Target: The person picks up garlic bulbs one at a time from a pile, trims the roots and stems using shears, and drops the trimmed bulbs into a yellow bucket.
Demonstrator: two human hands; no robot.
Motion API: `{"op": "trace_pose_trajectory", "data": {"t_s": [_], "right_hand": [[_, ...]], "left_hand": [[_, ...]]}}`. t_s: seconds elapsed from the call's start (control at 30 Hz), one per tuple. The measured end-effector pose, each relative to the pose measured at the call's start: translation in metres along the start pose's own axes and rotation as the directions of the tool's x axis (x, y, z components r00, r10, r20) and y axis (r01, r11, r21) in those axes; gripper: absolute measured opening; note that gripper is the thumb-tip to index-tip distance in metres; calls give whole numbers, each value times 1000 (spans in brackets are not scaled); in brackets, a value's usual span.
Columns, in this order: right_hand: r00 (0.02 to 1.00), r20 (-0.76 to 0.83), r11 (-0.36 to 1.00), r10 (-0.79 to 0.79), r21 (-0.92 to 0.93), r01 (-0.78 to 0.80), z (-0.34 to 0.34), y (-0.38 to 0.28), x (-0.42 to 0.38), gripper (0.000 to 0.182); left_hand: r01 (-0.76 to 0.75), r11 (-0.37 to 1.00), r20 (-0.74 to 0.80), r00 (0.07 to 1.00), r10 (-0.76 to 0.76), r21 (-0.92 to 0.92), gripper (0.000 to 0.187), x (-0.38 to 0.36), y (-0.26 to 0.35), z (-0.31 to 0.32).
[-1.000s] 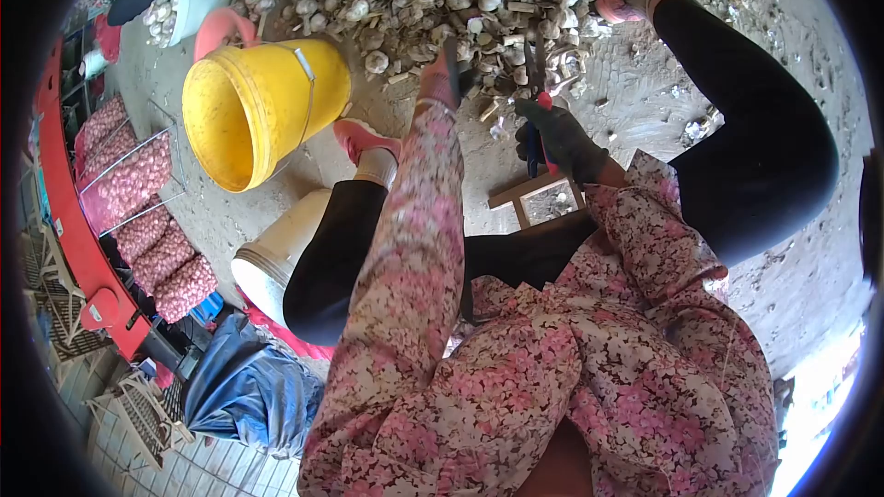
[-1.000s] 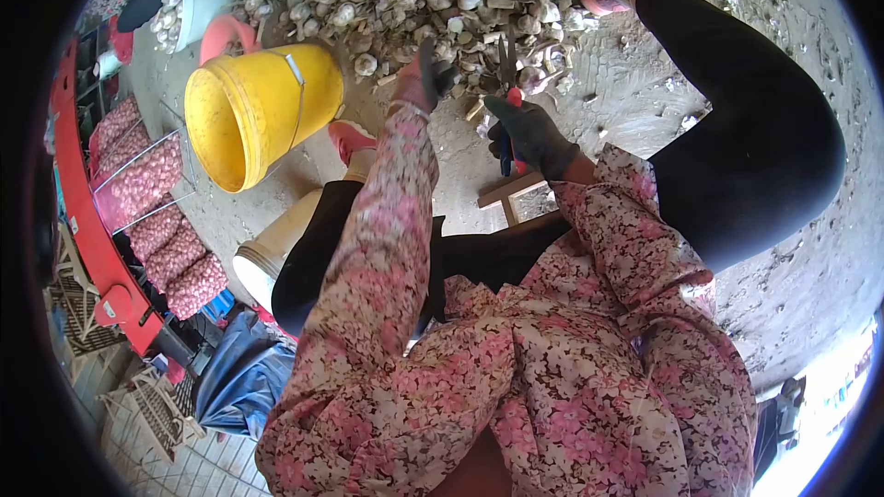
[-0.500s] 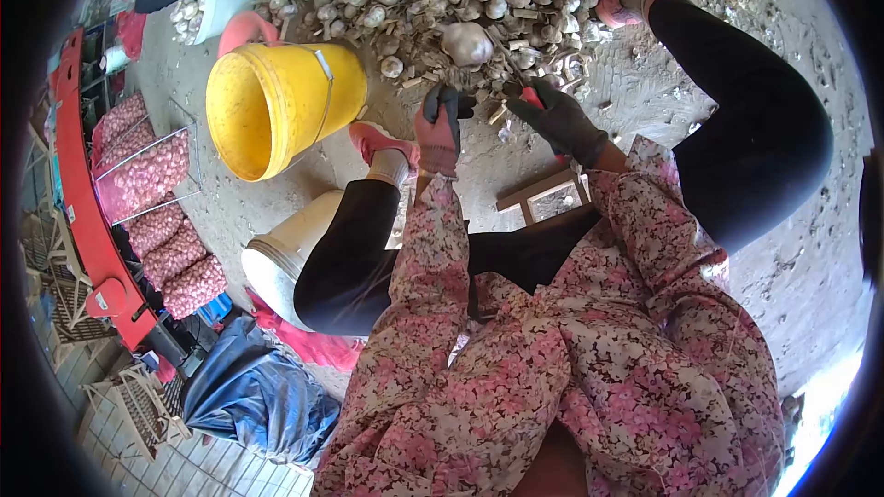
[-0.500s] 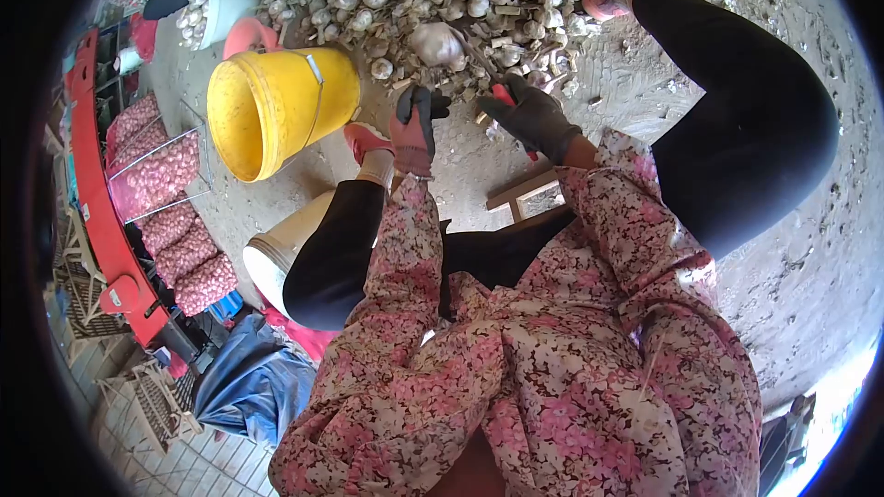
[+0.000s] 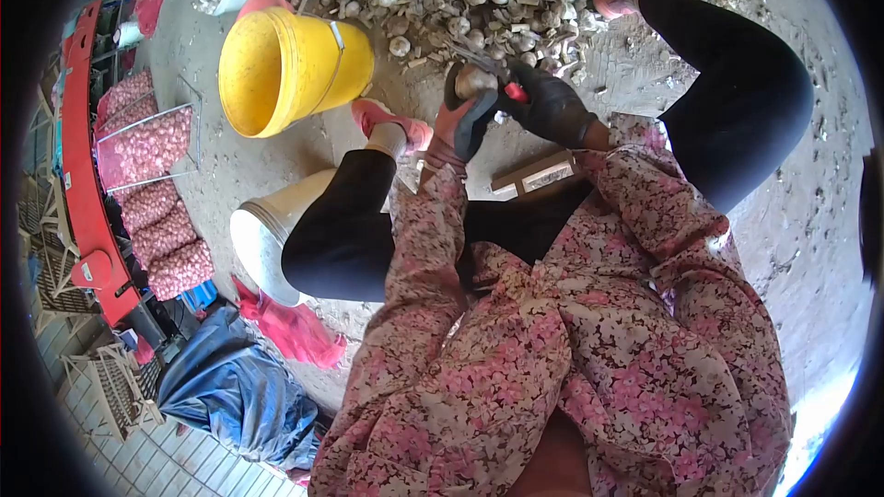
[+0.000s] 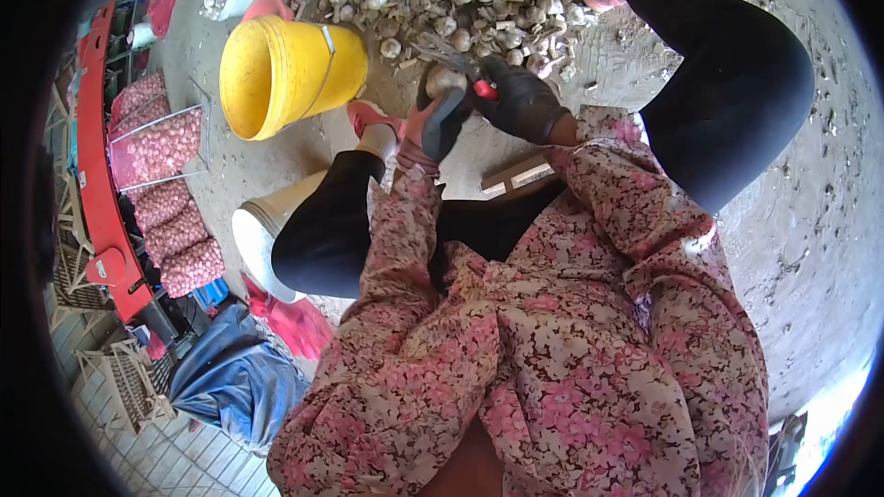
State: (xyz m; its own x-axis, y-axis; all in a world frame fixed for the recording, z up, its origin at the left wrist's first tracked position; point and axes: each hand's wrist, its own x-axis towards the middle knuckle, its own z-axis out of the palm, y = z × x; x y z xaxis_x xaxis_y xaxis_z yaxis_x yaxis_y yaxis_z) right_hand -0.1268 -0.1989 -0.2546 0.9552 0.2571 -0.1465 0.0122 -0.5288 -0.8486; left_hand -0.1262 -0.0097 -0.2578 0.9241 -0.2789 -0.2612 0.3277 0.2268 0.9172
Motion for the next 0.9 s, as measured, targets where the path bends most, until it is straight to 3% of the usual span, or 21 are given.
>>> {"op": "trace_pose_trajectory", "data": {"t_s": [0.03, 0.07, 0.1, 0.13, 0.17, 0.23, 0.3, 0.37, 0.4, 0.47, 0.63, 0.7, 0.77, 0.83, 0.87, 0.9], "right_hand": [[997, -36, 997, -73, -21, 72, -4, 2, 3, 44], [989, -55, 986, -139, -103, 133, -8, 4, 3, 56], [988, -53, 985, -144, -101, 138, -11, 6, 4, 56], [979, -65, 958, -193, -229, 174, -15, 10, 3, 60], [968, -71, 914, -239, -355, 199, -23, 6, 2, 65], [980, -31, 916, -198, -361, 174, -27, -3, 2, 65], [985, 36, 903, -169, -396, 169, -23, -1, 4, 65], [991, 47, 925, -126, -356, 135, -14, 6, 4, 60], [996, 74, 952, -55, -298, 74, -9, 8, 5, 54], [989, 142, 974, 31, -228, 2, 0, 15, 6, 38], [932, 289, 934, 219, -338, -115, 11, 35, 16, 26], [952, 236, 950, 195, -287, -124, 17, 48, 21, 22], [939, 268, 941, 215, -314, -126, 27, 62, 29, 23], [981, 192, 982, 32, -187, 4, 33, 73, 27, 24], [978, 114, 972, 177, -177, -155, 34, 65, 25, 31], [980, 107, 973, 170, -179, -149, 27, 56, 20, 31]], "left_hand": [[-148, 942, 34, 989, 144, 301, 46, 2, 2, -5], [-74, 977, -101, 990, 96, 202, 47, 12, 4, -11], [-8, 996, -228, 973, 28, 90, 47, 16, 5, -17], [-50, 971, -242, 964, 108, 232, 62, 16, 7, -25], [-46, 972, -243, 965, 103, 230, 62, 14, 13, -26], [-65, 816, -170, 965, 197, 574, 69, 11, 20, -25], [-29, 819, -193, 966, 170, 574, 73, 11, 19, -17], [-55, 743, -203, 946, 252, 667, 74, 11, 15, -9], [-44, 748, -209, 948, 240, 662, 74, 13, 14, -7], [-1, 623, -195, 949, 246, 783, 75, 10, 9, -8], [84, 692, -244, 960, 137, 717, 76, 12, -9, -21], [18, 847, -127, 990, 59, 531, 77, 13, -3, -13], [-59, 777, 26, 998, 55, 627, 78, 12, -8, 5], [-339, 565, 136, 919, 371, 752, 69, 24, -6, 12], [-172, 836, -60, 970, 237, 521, 60, 25, -12, 1], [2, 980, -197, 980, 39, 201, 51, 26, -12, -11]]}}
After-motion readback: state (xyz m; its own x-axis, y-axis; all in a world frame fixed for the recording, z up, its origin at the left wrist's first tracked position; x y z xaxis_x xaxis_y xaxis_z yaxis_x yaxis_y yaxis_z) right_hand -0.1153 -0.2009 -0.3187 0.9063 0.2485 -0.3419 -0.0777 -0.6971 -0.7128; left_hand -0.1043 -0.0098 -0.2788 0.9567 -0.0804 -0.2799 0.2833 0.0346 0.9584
